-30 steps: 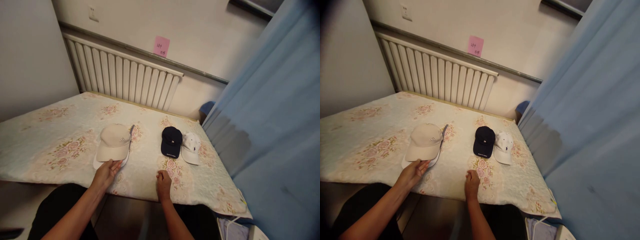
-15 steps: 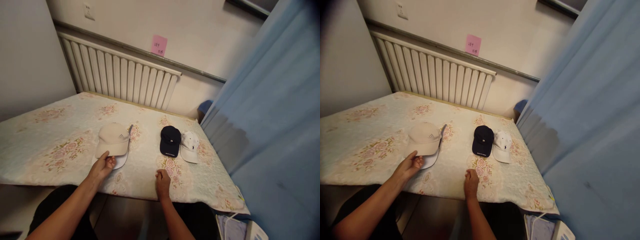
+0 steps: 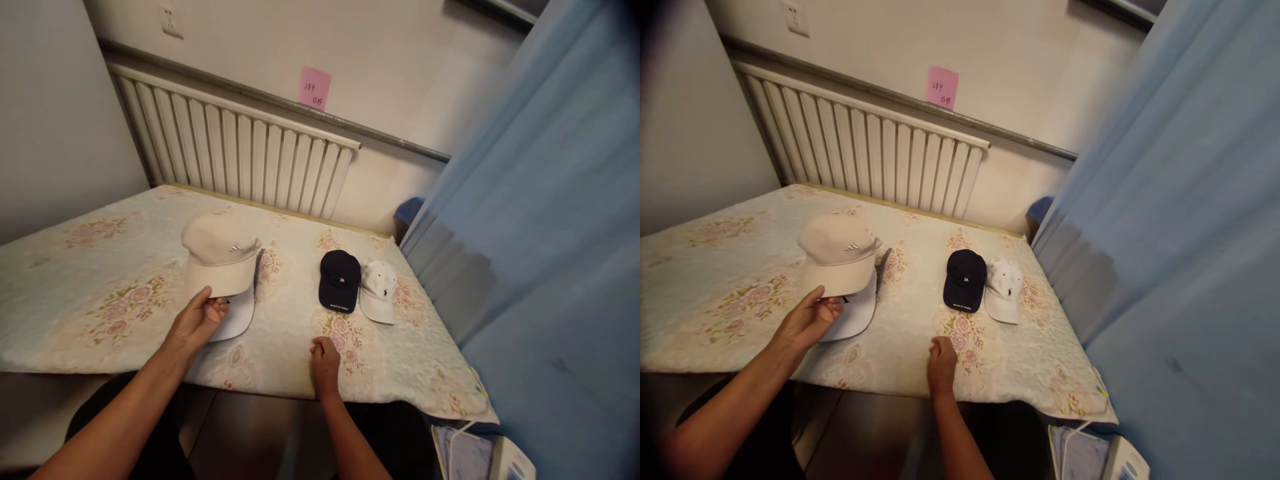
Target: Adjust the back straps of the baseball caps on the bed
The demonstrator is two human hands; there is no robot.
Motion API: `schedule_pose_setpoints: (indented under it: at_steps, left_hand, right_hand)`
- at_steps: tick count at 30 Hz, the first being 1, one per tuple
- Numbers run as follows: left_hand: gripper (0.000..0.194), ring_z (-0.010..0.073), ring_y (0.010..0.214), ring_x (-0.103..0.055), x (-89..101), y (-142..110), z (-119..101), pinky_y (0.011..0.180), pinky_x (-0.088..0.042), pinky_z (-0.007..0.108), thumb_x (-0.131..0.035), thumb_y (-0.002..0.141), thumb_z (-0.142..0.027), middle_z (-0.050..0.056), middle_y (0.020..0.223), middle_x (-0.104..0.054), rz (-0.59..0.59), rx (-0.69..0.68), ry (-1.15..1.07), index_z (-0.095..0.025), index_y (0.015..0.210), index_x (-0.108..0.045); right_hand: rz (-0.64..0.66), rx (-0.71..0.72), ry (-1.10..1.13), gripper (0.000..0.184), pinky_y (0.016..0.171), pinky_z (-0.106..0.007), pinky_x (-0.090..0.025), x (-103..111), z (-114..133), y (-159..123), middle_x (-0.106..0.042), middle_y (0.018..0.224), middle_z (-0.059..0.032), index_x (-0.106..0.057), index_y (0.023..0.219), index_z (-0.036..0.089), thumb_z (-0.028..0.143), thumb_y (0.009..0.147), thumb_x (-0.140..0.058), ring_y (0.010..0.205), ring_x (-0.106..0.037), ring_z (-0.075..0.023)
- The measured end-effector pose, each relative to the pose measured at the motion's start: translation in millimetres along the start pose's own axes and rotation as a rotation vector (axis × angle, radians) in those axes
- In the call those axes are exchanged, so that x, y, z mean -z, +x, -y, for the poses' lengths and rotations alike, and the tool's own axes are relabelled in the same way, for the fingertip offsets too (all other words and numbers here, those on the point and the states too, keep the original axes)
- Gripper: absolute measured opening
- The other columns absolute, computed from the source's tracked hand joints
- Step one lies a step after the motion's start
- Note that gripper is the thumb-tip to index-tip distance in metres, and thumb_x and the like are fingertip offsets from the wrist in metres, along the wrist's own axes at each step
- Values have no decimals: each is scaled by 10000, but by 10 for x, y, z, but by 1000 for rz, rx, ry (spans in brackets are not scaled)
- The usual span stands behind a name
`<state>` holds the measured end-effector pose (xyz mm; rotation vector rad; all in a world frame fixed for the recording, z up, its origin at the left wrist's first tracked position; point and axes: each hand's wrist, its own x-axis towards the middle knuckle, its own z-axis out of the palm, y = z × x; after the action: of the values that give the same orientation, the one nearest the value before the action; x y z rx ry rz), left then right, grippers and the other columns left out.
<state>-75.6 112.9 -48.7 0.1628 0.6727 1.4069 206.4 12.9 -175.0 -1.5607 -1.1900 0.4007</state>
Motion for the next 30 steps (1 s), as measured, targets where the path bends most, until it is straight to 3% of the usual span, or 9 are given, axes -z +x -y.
schedule_pose_setpoints:
  at_steps: [3, 7, 15, 18, 22, 26, 30]
  left_hand:
    - [111, 92, 493, -530, -19, -165, 179, 466, -485, 203, -468, 874, -93, -7, 643, -577, 134, 8, 28, -156, 881, -559]
    - [210, 95, 497, -559, 2, -404, 497, 477, -495, 210, -590, 802, -77, -2, 703, -637, 227, 48, 93, -165, 992, -572]
    - [312, 93, 510, -593, 227, -765, 1096, 489, -508, 206, -708, 744, -125, 12, 782, -688, 158, 186, 217, -167, 1026, -582]
    - [298, 97, 509, -600, 352, -826, 1286, 480, -503, 203, -711, 747, -131, 13, 745, -683, 104, 238, 245, -156, 1012, -578]
    - [295, 112, 558, -632, 495, -855, 1508, 537, -527, 220, -729, 737, -141, 15, 757, -689, 64, 313, 228, -160, 982, -567]
    - [284, 124, 590, -651, 556, -883, 1646, 568, -533, 235, -736, 738, -162, 5, 783, -697, 48, 379, 224, -176, 964, -565]
    - [298, 150, 667, -682, 549, -913, 1692, 597, -533, 237, -732, 751, -205, 48, 882, -719, 91, 448, 269, -157, 1004, -583]
  right_hand:
    - [10, -21, 30, 208, 719, -278, -402, 11, -3, 3, -636, 697, -16, -653, 794, 188, 124, 766, -458, 700, -574, -173]
    - [30, -66, 92, 189, 709, -275, -418, 37, 5, 13, -640, 670, -4, -657, 805, 188, 156, 765, -475, 675, -589, -167]
    - [103, -208, 305, 164, 651, -260, -462, 104, 55, 34, -667, 689, -6, -660, 820, 180, 258, 780, -520, 634, -623, -151]
    - [154, -268, 413, 245, 618, -256, -479, 127, 68, 52, -696, 778, -37, -662, 871, 164, 359, 807, -527, 632, -648, -148]
    - [242, -379, 547, 354, 522, -256, -473, 131, 52, 74, -680, 647, -28, -655, 893, 142, 466, 788, -559, 526, -629, -153]
    - [287, -515, 667, 362, 491, -253, -478, 102, 30, 45, -669, 600, -6, -643, 936, 144, 436, 723, -648, 489, -605, -145]
    - [301, -615, 812, 361, 547, -267, -515, 88, 25, -12, -717, 754, -36, -638, 957, 156, 319, 645, -717, 603, -648, -155]
